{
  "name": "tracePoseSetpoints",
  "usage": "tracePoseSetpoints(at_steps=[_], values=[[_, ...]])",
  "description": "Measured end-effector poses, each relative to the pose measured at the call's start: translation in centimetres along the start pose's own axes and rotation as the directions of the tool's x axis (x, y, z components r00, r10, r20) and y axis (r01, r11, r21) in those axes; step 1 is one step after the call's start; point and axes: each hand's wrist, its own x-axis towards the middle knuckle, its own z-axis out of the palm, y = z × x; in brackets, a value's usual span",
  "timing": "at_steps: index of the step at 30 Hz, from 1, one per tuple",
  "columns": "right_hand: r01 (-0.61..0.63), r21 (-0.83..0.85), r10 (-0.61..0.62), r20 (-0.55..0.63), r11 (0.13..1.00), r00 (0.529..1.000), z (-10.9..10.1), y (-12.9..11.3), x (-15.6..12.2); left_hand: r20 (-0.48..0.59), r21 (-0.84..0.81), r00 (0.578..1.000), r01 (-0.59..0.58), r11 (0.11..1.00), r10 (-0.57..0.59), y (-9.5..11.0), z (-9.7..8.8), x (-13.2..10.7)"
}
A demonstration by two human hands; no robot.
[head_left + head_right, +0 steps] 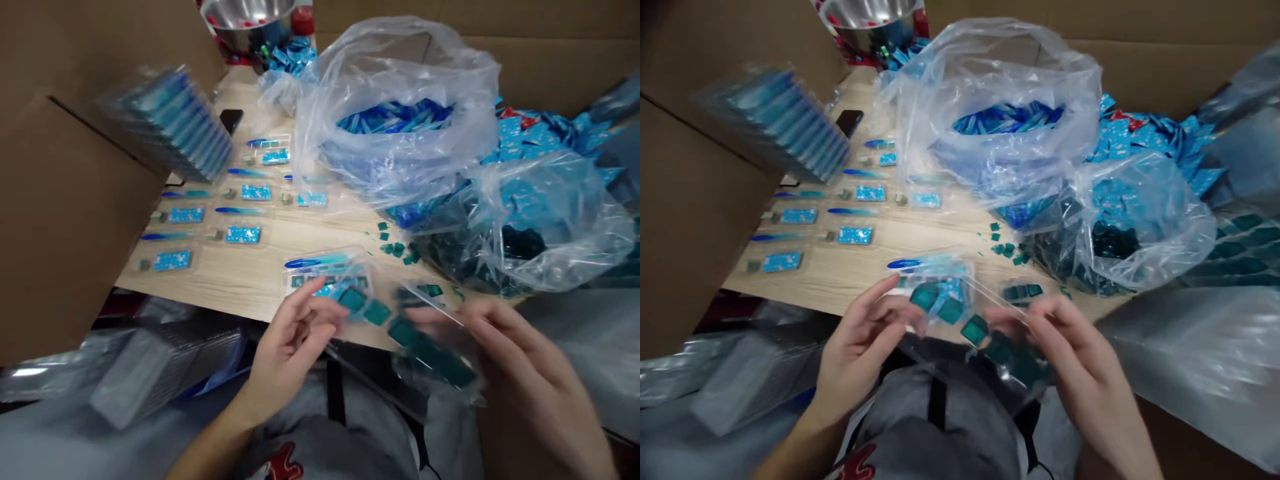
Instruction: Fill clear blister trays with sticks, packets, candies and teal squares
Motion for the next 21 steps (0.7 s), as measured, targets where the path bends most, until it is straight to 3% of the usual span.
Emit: tracePoseSetpoints(at_steps=[2, 5, 10, 13, 16, 18, 21], values=[[-0.053, 0.115, 0.042, 0.098, 0.992, 0.994, 2.1, -1.6, 2.6, -0.081, -0.112, 0.994, 0.066, 0.991, -0.075, 0.2, -0.9, 0.2], [-0.059, 0.22, 0.035, 0.111, 0.974, 0.993, 4.0, -2.2, 5.2, -0.22, -0.143, 0.966, 0.106, 0.984, -0.136, -0.2, -2.2, 0.3], [0.031, 0.043, -0.035, 0.09, 0.999, 0.995, 5.3, -0.7, 7.2, -0.374, 0.14, 0.921, 0.171, 0.975, -0.108, -1.5, -3.7, 0.2], [0.124, -0.083, -0.121, 0.038, 0.989, 0.992, 6.0, 0.1, 8.1, -0.386, 0.313, 0.919, 0.213, 0.926, -0.081, -2.2, -4.2, 0.0], [0.17, -0.15, -0.169, 0.023, 0.974, 0.985, 6.4, 0.2, 8.6, -0.378, 0.391, 0.917, 0.283, 0.876, -0.127, -2.7, -4.5, -0.2], [0.156, -0.138, -0.155, 0.018, 0.978, 0.988, 6.6, -0.3, 8.5, -0.395, 0.365, 0.908, 0.295, 0.883, -0.14, -2.5, -4.6, -0.3], [0.027, 0.035, -0.027, 0.009, 0.999, 1.0, 6.7, -1.6, 8.0, -0.371, 0.132, 0.912, 0.241, 0.961, -0.178, -1.5, -4.5, -0.2]])
